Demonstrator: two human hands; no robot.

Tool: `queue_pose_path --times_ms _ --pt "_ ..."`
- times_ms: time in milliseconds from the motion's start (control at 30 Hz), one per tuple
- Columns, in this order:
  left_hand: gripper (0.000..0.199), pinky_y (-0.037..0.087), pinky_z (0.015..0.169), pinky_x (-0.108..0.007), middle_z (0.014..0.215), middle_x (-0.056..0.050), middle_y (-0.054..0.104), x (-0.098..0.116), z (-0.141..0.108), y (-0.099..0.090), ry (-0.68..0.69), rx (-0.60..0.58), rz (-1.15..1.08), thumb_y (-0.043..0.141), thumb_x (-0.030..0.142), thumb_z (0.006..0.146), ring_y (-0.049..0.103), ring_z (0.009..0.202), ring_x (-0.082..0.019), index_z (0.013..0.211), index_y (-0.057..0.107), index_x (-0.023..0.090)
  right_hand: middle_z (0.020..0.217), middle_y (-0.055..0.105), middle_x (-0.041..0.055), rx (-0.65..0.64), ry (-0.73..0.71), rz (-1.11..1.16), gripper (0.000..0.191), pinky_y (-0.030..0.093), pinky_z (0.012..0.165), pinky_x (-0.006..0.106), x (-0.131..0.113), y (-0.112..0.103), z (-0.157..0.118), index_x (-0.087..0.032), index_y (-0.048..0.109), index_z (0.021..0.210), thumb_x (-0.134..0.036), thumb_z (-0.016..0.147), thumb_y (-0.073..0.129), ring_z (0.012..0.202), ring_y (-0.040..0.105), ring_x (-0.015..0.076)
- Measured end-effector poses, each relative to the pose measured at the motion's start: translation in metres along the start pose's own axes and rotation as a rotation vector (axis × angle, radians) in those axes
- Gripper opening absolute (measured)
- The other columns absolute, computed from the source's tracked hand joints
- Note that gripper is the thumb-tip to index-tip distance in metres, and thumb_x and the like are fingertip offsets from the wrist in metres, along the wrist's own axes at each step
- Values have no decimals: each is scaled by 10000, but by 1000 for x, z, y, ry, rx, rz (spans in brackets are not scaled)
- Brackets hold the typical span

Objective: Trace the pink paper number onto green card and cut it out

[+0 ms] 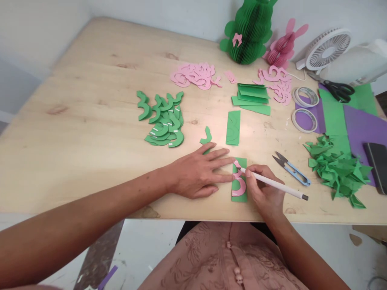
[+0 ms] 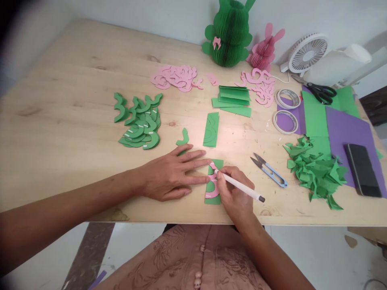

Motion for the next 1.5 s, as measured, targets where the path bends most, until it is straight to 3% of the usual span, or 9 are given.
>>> queue_pose_path --times_ms 333,567,733,833,933,1100,1500 --pt "481 235 1042 -566 1460 -107 380 0 0 0 3 -10 3 503 313 830 319 1318 -340 1310 491 285 687 635 -5 -42 29 55 65 439 518 250 1 0 2 -200 619 822 -246 850 582 583 568 132" --pt "475 239 1038 -562 1453 -105 391 1 0 0 10 -4 5 513 312 824 330 1309 -340 1298 500 288 809 696 16 -52 42 219 98 513 649 274 -2 -8 -4 -215 630 946 -222 866 575 722 653 158" --pt "478 233 1039 -563 1450 -113 394 0 1 -1 14 -28 11 499 315 832 322 1313 -343 1309 493 277 944 719 44 -117 -181 77 240 501 734 315 -10 -20 -17 -226 611 1085 -141 877 527 842 666 187" --pt "468 235 1039 -559 1442 -111 405 0 1 -2 16 -30 14 495 315 836 325 1313 -341 1302 501 277 932 724 67 -98 -384 -36 298 483 740 339 -11 -26 -25 -204 589 1118 -86 852 529 841 667 202" --pt "458 242 1035 -552 1435 -110 414 1 2 -2 17 -24 17 490 312 840 332 1309 -338 1297 507 281 915 729 91 -126 -497 -127 293 467 744 361 -8 -27 -29 -180 586 1119 -78 853 520 827 675 212" --pt "486 243 1034 -548 1437 -102 413 2 2 -1 20 -23 34 505 317 827 336 1307 -336 1312 490 292 920 742 86 -151 -578 -223 256 443 776 363 -1 -24 -33 -178 611 1086 -85 865 520 852 683 213" --pt "496 238 1038 -550 1445 -117 393 3 3 -3 54 -78 82 498 348 840 328 1314 -333 1331 462 285 896 746 63 -114 -644 -215 285 433 761 348 8 -21 -37 -167 587 1131 -83 862 549 871 667 204"
Point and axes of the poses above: each hand's wrist, its own z-axis towards the middle knuckle, its own y-axis out of the palm, x = y × z, the point moved 2 cm from there along z, towards the middle knuckle
